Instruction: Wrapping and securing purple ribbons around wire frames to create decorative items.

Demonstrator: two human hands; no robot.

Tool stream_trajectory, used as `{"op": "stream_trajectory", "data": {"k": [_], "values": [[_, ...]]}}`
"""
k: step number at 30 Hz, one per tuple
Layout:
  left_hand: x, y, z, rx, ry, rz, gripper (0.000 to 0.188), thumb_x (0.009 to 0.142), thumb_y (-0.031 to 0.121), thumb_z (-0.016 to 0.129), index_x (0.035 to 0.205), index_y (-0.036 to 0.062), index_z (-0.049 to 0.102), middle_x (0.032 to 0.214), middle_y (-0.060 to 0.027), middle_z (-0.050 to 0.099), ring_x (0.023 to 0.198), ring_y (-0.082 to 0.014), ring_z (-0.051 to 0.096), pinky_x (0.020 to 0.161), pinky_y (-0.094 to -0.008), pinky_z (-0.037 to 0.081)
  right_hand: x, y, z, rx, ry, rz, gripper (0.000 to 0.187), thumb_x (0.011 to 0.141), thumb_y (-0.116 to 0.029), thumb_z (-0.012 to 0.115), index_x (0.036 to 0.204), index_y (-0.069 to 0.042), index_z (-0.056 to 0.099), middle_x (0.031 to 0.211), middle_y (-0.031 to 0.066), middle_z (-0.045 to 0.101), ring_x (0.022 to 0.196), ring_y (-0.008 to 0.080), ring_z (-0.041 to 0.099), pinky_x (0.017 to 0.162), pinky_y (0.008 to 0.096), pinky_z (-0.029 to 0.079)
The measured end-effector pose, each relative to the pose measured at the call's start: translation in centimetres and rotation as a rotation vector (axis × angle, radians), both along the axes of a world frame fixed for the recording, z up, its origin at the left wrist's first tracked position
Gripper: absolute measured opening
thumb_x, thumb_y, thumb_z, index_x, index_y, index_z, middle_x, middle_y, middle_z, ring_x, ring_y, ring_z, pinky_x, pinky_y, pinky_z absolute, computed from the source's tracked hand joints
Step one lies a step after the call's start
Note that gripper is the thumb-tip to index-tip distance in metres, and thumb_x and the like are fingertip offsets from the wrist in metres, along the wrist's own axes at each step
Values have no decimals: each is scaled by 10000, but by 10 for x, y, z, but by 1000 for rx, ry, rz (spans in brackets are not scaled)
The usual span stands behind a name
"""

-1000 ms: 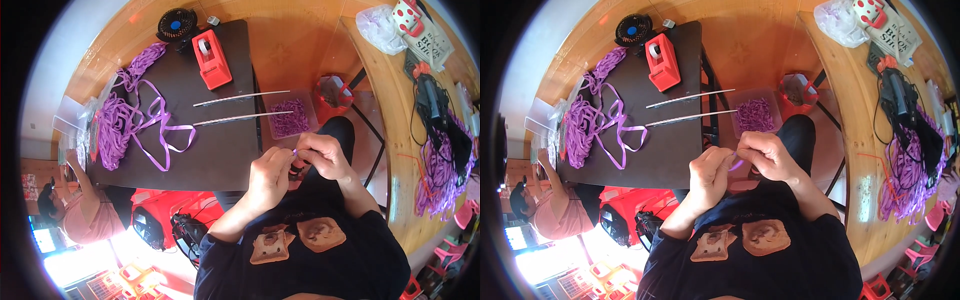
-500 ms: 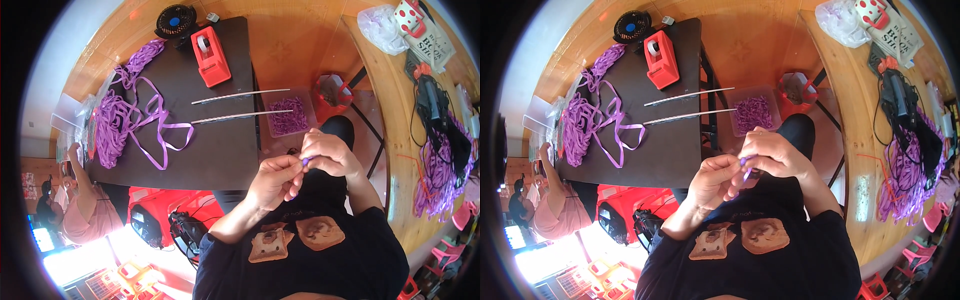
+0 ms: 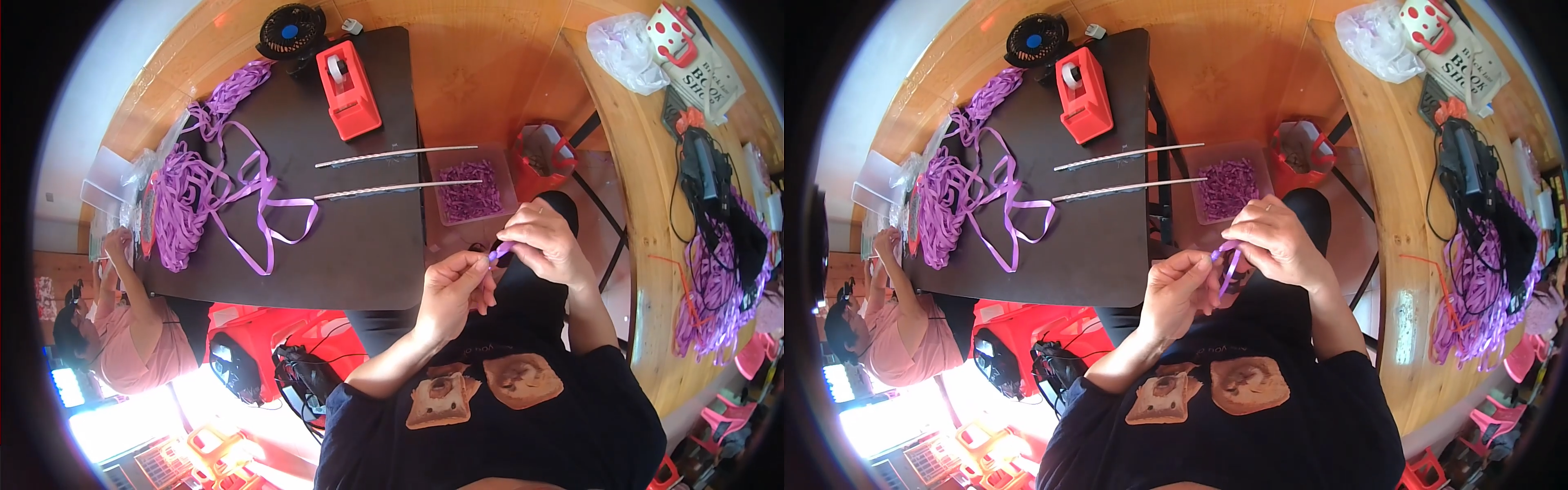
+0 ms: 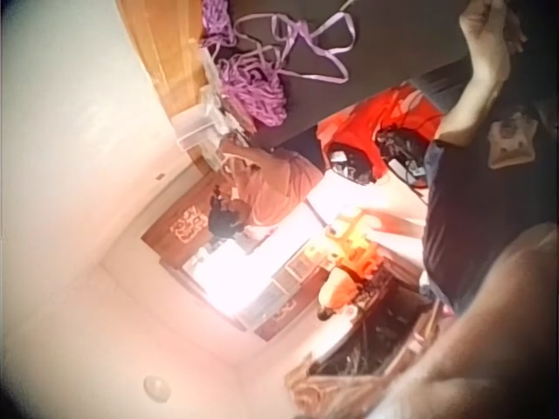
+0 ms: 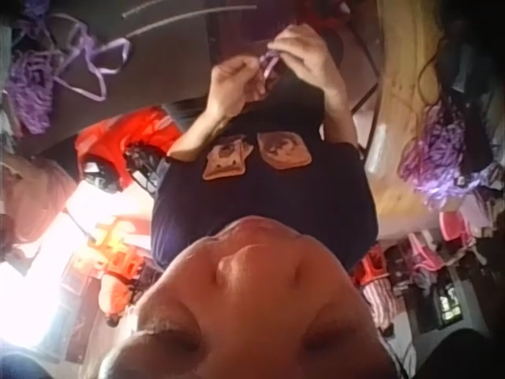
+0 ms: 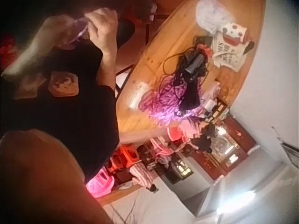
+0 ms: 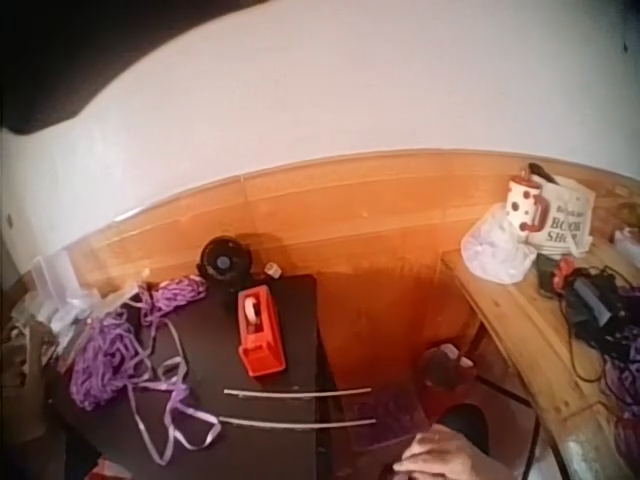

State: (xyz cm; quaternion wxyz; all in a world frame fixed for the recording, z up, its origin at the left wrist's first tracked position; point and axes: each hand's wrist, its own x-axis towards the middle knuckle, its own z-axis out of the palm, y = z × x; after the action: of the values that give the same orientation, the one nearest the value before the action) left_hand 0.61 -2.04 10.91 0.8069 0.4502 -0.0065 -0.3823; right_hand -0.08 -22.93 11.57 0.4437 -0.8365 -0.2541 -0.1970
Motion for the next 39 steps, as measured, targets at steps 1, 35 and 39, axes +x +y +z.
{"op": "stream_trajectory", "data": {"k": [1,35,39], "values": [[0,0,-1,6,3,-6,154,969,138,536,988,10,620,741,-52,618,575,-100,590,477,-194,452,1,-1,1,-97,-45,-45,247,671,68,676,898,-26,650,777,57,633,681,214,582,639,342,382],[73,-60,-63,31,-350,566,151,973,135,527,1048,26,601,869,-21,608,837,-81,546,801,-238,434,148,27,-73,-133,2,-87,209,865,-158,584,1040,-49,615,1002,105,586,959,280,552,780,389,394],[37,-40,-78,205,-438,450,167,985,161,513,1074,38,583,877,-5,626,805,-40,555,718,-192,443,120,37,-107,83,219,-69,279,879,-216,548,1095,-59,629,1020,142,612,1004,316,555,829,435,408]]}}
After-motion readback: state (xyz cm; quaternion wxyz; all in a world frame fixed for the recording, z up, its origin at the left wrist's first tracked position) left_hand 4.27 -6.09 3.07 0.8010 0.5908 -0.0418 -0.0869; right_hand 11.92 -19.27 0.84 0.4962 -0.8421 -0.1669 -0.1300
